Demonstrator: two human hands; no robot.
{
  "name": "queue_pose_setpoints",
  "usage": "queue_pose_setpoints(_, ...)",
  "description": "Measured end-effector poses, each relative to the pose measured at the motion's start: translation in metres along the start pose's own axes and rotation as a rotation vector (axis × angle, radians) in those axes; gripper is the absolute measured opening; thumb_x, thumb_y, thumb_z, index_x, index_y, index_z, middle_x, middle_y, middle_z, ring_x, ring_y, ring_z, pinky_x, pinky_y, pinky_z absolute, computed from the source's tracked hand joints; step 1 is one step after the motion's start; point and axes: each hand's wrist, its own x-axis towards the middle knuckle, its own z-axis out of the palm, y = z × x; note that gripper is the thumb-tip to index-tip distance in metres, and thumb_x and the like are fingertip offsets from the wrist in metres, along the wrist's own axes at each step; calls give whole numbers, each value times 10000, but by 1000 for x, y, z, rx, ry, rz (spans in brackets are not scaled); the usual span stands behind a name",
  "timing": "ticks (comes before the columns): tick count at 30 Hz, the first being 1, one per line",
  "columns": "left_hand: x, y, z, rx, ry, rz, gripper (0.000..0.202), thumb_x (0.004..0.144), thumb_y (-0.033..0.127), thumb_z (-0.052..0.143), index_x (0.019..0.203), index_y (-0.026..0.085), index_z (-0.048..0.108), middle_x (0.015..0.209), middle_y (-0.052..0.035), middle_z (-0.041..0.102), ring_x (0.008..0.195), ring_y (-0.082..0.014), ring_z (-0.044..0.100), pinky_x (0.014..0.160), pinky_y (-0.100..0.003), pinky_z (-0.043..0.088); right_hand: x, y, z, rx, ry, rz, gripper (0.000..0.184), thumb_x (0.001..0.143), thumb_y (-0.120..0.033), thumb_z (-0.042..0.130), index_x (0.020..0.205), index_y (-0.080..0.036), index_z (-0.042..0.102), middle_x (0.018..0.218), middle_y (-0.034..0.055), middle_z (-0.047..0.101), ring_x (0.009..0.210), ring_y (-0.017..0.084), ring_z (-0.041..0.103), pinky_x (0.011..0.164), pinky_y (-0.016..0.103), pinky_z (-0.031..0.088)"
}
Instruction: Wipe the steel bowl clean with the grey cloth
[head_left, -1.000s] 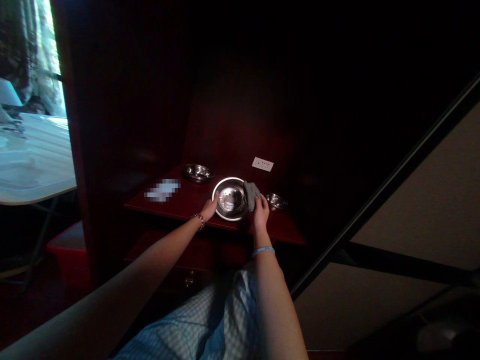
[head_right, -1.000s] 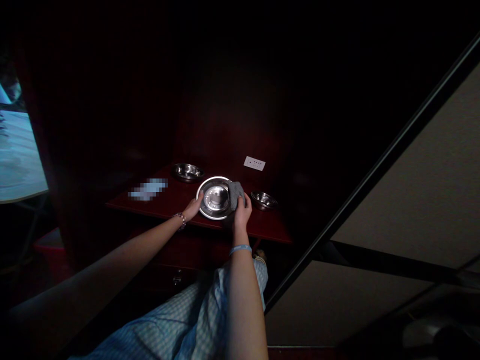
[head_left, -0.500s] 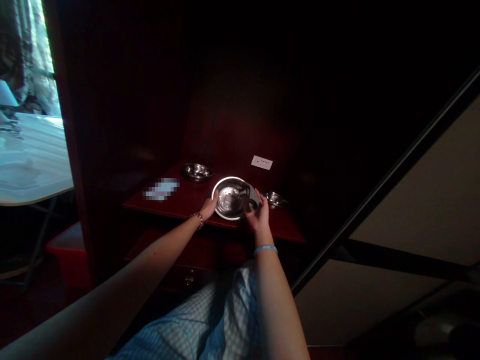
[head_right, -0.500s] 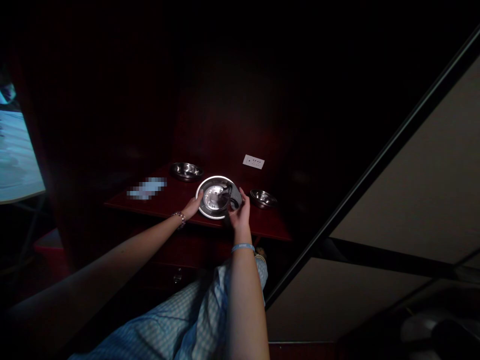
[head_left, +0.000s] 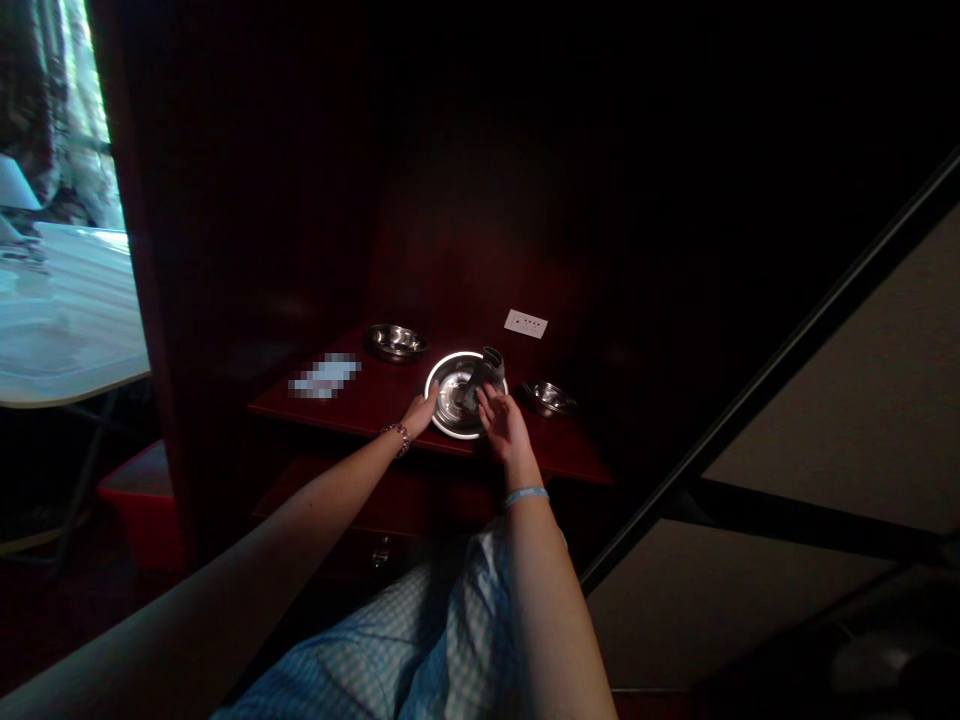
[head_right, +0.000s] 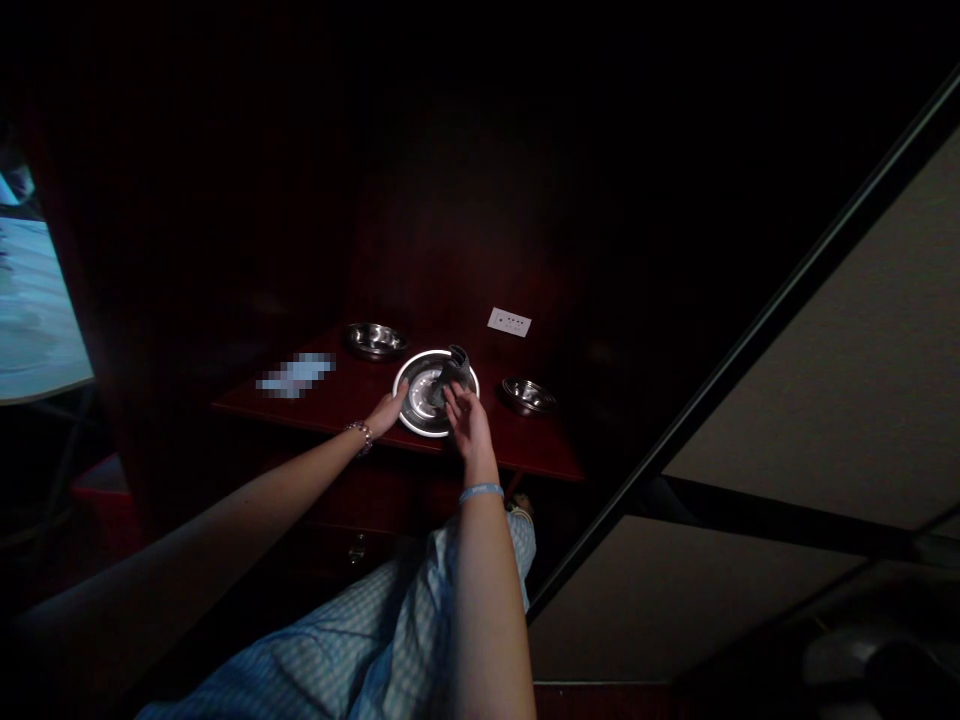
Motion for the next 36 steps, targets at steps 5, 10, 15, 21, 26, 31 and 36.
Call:
queue_pose_setpoints(5, -1, -1, 0, 8, -2, 11, 721, 863, 684, 312, 1033, 101, 700, 915, -143, 754, 1014, -270, 669, 913, -332, 467, -2, 1, 2, 160, 22, 167, 63, 853, -219, 541, 869, -253, 592, 1170, -26, 681, 1072, 112, 648, 699, 163, 525)
queue_pose_setpoints(10, 0, -3, 1, 3, -13, 38, 676, 876, 653, 337, 1056, 106, 691, 909, -122, 757, 977, -251, 676, 886, -309, 481, -2, 1, -2, 201, -79, 311, 80, 885, -213, 472, 866, -238, 546, 1099, -8, 713, 914, 115, 695, 612, 185, 542)
queue_pose_setpoints(15, 0, -3, 1, 46, -22, 52, 686, 903, 632, 286, 1098, 101, 674, 1037, -141, 738, 1056, -248, 656, 941, -305, 455, 1, 3, -4, 168, -48, 313, 71, 892, -248, 451, 870, -229, 515, 1023, 28, 726, 859, 119, 702, 649, 206, 549)
queue_pose_setpoints(21, -2, -1, 2, 51, -19, 71, 642, 918, 591, 298, 1129, 108, 663, 1096, -137, 725, 1099, -247, 643, 964, -308, 447, 1, 0, 0, 88, 126, 74, 177, 881, -342, 447, 959, -256, 580, 1087, 5, 709, 945, 134, 682, 830, 262, 535)
queue_pose_setpoints(26, 0, -3, 2, 56, -17, 95, 671, 903, 623, 306, 1126, 104, 666, 1122, -151, 714, 1116, -249, 638, 966, -307, 445, -1, -1, 8, -22, -39, 55, 304, 872, -408, 443, 1033, -236, 635, 1130, 30, 696, 1011, 165, 658, 953, 312, 479)
queue_pose_setpoints(31, 3, -5, 2, 89, -6, 95, 666, 900, 629, 306, 1087, 117, 689, 1037, -142, 741, 1081, -266, 651, 950, -316, 458, 1, 8, 11, -105, -80, 100, 314, 847, -433, 488, 1036, -248, 658, 1286, 14, 621, 1155, 183, 589, 1018, 348, 434)
queue_pose_setpoints(36, 3, -6, 2, 81, -13, 117, 652, 920, 596, 291, 1136, 111, 671, 1109, -136, 722, 1122, -252, 633, 958, -294, 453, 8, 16, 7, -112, 65, 89, 288, 787, -412, 595, 1025, -272, 675, 1307, -7, 598, 1221, 191, 540, 1036, 347, 425)
